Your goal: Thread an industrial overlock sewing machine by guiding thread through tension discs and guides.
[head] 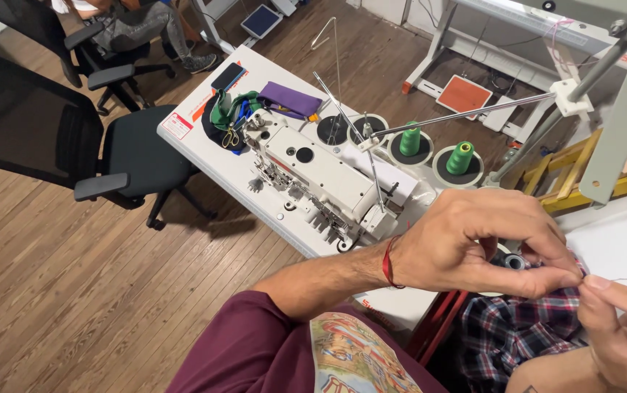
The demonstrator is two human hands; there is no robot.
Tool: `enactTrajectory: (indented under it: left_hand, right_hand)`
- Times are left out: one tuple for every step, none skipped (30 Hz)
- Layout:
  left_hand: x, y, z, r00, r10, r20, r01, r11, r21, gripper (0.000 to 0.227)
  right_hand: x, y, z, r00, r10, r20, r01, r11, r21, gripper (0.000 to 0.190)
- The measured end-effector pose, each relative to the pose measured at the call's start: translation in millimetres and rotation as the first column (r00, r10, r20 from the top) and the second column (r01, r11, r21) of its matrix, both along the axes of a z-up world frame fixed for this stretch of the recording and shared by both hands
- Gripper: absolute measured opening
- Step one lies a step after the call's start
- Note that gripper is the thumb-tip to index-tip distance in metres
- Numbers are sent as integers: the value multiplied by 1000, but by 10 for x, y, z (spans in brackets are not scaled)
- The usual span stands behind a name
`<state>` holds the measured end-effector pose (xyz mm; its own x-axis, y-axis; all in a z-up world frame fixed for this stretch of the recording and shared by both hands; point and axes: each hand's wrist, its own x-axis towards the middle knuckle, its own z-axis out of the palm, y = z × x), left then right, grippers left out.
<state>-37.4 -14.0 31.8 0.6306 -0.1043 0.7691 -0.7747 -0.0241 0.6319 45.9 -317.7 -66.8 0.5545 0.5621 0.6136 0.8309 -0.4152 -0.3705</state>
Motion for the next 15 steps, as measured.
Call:
enactTrajectory:
  left_hand:
    - [4, -7, -3, 1000, 9, 0, -9, 1000, -2, 14]
    - [8, -11, -7, 1000, 15, -1, -15, 1000, -2, 14]
    - [11, -18, -9, 1000, 13, -1, -13, 1000, -2, 14]
    - [15, -24, -10, 1000, 16, 1, -16, 1000, -6, 14]
    - [20, -31, -11, 1000, 19, 2, -19, 1000, -9, 14]
    - [24, -36, -4, 1000, 16, 2, -16, 1000, -9, 14]
    - [28, -41, 3, 1000, 24, 8, -24, 1000, -9, 13]
    - [32, -46, 10, 999, 34, 14, -34, 999, -11, 13]
    - [41, -48, -1, 999, 32, 13, -32, 999, -11, 13]
    - [47, -50, -13, 999, 34, 9, -34, 999, -7, 13]
    - [53, -52, -24, 999, 36, 4, -36, 999, -4, 13]
    - [62, -52, -29, 999, 35, 4, -35, 999, -3, 13]
    - [72, -52, -34, 999, 54, -4, -54, 999, -6, 12]
    - [79, -57, -42, 997, 71, -13, -71, 997, -9, 12]
    - [71, -46, -21, 998, 69, -14, -69, 998, -10, 12]
  right_hand:
    - [9, -7, 8, 1000, 8, 0, -8, 1000, -5, 21]
    - [13, -12, 13, 1000, 13, 0, -13, 1000, -10, 22]
    - [-41, 42, -4, 1000, 11, 0, -11, 1000, -10, 22]
    - [-92, 98, -20, 989, -147, -21, 146, 989, -21, 38]
    - [-142, 153, -36, 953, -301, -40, 300, 954, -32, 59]
    - [-119, 131, -31, 952, -304, -41, 302, 953, -32, 59]
    - [-96, 109, -28, 985, -168, -25, 169, 985, 43, 39]
    - [-68, 87, -22, 1000, -29, 1, 29, 993, 117, 21]
    - [-48, 61, -46, 1000, -31, 1, 31, 993, 117, 21]
    - [-28, 36, -70, 1000, -18, -17, 20, 992, 121, 20]
    - [-9, 11, -94, 999, -4, -34, 8, 992, 126, 18]
    - [46, -170, -393, 999, -5, -34, 9, 992, 127, 18]
    - [100, -352, -693, 986, -69, -149, 97, 977, 191, 24]
    - [145, -541, -991, 956, -123, -266, 190, 951, 243, 31]
    - [154, -514, -1023, 956, -126, -267, 193, 951, 242, 31]
